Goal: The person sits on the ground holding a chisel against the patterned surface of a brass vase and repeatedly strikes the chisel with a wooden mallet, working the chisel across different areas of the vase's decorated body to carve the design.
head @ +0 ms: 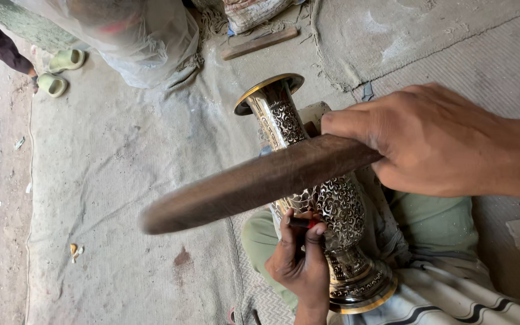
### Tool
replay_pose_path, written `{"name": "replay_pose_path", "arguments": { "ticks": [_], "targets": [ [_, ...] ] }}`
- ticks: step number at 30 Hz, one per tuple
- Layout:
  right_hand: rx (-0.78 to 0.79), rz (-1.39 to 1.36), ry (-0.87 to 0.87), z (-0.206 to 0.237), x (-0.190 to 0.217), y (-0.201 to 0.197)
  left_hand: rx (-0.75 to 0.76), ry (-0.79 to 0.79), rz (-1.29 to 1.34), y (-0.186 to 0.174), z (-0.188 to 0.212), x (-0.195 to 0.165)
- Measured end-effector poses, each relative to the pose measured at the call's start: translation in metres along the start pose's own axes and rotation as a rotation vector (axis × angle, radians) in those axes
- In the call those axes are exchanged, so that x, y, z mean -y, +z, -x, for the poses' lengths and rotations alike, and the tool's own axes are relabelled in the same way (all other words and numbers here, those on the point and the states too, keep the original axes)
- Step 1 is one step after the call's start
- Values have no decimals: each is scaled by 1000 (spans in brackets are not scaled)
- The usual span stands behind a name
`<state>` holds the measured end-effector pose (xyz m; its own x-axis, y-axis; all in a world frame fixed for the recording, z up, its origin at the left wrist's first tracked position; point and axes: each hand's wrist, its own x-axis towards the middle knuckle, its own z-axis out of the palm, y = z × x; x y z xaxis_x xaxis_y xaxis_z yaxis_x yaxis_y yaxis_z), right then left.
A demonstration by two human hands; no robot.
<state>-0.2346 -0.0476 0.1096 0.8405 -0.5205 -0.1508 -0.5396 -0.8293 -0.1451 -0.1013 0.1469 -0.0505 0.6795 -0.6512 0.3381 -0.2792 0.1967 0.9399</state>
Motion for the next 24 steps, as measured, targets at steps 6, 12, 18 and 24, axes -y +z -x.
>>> {"name": "replay_pose_path", "arguments": {
  "ticks": [6, 12, 18, 24],
  "targets": [
    [-225, 410, -61, 2, -6, 0, 75, 181, 44, 1, -11, 8],
    [-225, -424, 138, -11, 2, -7, 77, 132, 61, 3, -10, 9],
    [-238, -210, -26, -13, -5, 6, 45, 89, 21, 8, -9, 5],
    [-38, -165, 70, -19, 5, -1, 35, 83, 39, 6, -8, 5]
  ]
}}
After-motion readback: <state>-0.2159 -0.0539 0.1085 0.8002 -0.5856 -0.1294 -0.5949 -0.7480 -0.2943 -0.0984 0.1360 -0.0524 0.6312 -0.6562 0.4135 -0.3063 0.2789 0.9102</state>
